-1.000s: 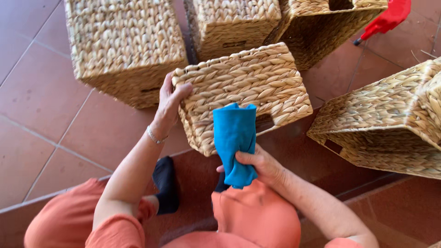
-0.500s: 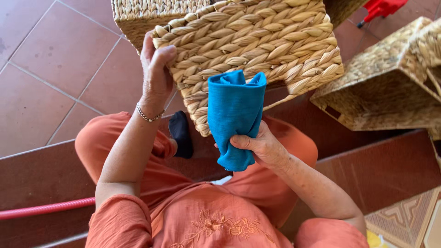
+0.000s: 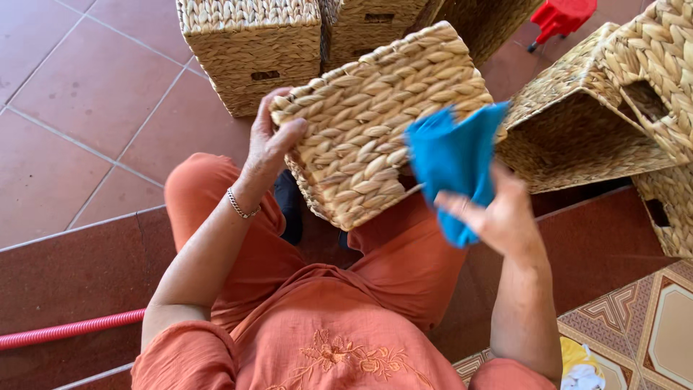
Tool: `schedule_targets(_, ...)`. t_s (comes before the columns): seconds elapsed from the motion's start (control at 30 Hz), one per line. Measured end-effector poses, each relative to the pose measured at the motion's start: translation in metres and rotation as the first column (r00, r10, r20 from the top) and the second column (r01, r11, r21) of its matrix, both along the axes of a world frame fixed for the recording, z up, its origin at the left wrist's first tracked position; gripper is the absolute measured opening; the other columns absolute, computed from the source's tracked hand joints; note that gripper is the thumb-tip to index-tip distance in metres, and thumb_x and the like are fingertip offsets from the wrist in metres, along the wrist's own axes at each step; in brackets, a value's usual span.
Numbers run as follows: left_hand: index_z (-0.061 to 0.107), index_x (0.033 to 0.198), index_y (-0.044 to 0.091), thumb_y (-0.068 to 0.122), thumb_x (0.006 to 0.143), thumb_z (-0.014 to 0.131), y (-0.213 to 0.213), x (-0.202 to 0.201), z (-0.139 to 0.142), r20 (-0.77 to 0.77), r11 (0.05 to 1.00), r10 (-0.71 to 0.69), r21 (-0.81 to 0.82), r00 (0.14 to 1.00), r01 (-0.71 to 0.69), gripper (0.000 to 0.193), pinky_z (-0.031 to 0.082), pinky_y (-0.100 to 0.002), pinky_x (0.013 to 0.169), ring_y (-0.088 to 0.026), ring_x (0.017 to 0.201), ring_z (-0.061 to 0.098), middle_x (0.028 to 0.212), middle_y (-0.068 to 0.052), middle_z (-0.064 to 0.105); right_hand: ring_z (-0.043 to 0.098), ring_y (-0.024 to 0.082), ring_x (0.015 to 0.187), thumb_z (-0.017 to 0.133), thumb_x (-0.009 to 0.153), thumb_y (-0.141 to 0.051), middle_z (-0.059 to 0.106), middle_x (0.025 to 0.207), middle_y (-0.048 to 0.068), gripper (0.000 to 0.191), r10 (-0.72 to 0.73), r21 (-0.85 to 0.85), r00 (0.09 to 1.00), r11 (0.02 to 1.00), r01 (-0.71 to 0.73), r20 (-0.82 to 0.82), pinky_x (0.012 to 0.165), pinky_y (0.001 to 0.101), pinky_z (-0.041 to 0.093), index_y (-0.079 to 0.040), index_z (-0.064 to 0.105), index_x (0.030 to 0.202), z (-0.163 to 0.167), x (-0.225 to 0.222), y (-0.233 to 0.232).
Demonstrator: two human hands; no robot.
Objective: The person sits on the tiled floor and wipes woven water-hyacinth storage baskets one at a time with a blue cloth, turning each basket to clean its sides and lid, then sets it aside and picks up the next basket.
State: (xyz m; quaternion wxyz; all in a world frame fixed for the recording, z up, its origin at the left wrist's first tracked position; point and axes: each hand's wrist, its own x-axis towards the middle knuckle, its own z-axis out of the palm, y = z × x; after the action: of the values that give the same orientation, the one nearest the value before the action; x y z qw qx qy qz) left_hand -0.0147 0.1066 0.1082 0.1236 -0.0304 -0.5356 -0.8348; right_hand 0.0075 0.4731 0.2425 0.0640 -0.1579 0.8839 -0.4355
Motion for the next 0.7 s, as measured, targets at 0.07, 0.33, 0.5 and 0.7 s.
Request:
schedule_targets(0.07, 0.049, 0.137, 0.009, 0.014, 0.091, 0.073, -0.001, 0.000, 0.001, 0.119, 0.993, -0.031, -0.108, 0.992, 0.044, 0.052, 0.051, -0.037, 0.102, -0.018, 0.114, 0.058, 0.126, -0.012, 0.060, 0.070, 0.034, 0.099, 0.088, 0.085, -0.023, 0.071, 0.108, 0.017, 0.062, -0.152, 0.129, 0.919, 0.969, 0.211, -0.364, 0.084, 0.0434, 0.056, 0.001, 0.056, 0.133, 0.007, -0.022, -0.011)
schedule_targets(0.33, 0.058, 0.134, 0.005, 0.043, 0.110, 0.049, -0.005, -0.017, -0.011, 0.037, 0.953, 0.118, -0.284, 0.992, -0.103, 0.045, 0.046, -0.033, 0.107, -0.015, 0.121, 0.056, 0.129, -0.008, 0.062, 0.056, 0.038, 0.107, 0.087, 0.083, -0.028, 0.060, 0.113, 0.017, 0.055, 0.078, 0.371, 0.659, 0.872, 0.319, -0.748, 0.087, 0.0512, 0.052, -0.002, 0.064, 0.126, -0.037, -0.079, -0.081)
schedule_targets(0.5, 0.055, 0.139, 0.006, 0.047, 0.110, 0.042, 0.000, -0.024, -0.006, 0.016, 0.972, 0.133, -0.197, 0.991, -0.127, 0.052, 0.047, -0.030, 0.104, -0.013, 0.117, 0.058, 0.128, -0.008, 0.065, 0.060, 0.034, 0.100, 0.085, 0.085, -0.028, 0.062, 0.107, 0.016, 0.048, 0.078, 0.353, 0.681, 0.894, 0.276, -0.728, 0.078, 0.0469, 0.054, 0.001, 0.065, 0.119, -0.021, -0.065, -0.104)
schedule_targets(0.7, 0.061, 0.133, 0.006, 0.043, 0.108, 0.045, -0.005, -0.032, -0.003, 0.136, 0.996, 0.085, -0.006, 0.987, -0.085, 0.048, 0.051, -0.030, 0.087, -0.012, 0.099, 0.061, 0.113, -0.005, 0.068, 0.063, 0.031, 0.078, 0.069, 0.067, 0.001, 0.067, 0.089, 0.015, 0.046, 0.431, 0.424, 0.489, 0.896, -0.132, -0.758, 0.062, 0.0417, 0.053, 0.002, 0.066, 0.113, -0.044, -0.009, -0.153)
